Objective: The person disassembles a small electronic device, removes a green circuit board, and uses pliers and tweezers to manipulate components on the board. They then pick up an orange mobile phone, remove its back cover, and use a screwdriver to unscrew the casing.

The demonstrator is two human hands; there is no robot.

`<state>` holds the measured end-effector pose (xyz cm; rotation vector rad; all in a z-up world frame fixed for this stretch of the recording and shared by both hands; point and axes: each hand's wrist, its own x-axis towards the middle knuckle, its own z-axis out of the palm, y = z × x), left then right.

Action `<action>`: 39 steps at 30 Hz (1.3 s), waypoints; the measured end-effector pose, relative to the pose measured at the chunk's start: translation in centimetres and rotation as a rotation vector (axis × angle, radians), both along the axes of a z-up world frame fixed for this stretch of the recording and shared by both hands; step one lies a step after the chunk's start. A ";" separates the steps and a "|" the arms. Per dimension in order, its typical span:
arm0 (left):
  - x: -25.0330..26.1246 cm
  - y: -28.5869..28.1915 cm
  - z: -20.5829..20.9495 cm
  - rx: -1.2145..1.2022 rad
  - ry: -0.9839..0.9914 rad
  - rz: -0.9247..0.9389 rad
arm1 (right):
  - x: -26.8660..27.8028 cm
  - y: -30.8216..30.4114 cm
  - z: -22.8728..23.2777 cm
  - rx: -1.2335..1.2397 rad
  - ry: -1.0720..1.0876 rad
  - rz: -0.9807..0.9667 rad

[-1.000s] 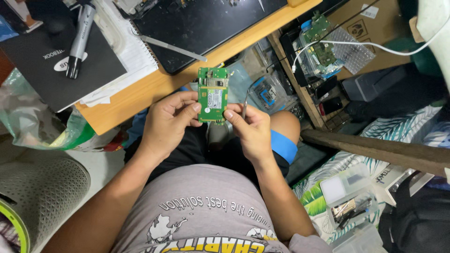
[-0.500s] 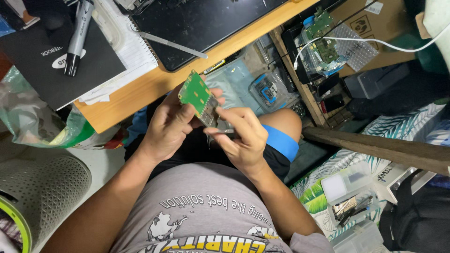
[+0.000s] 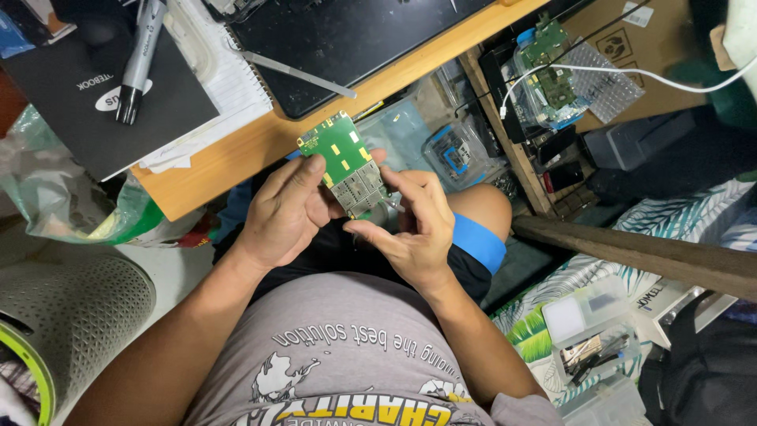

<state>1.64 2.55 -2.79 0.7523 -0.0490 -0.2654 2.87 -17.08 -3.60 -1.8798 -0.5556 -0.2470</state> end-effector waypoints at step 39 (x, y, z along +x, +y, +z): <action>-0.7 -0.3 -1.0 0.715 0.007 0.180 | -0.2 0.6 -0.2 -0.073 -0.041 -0.017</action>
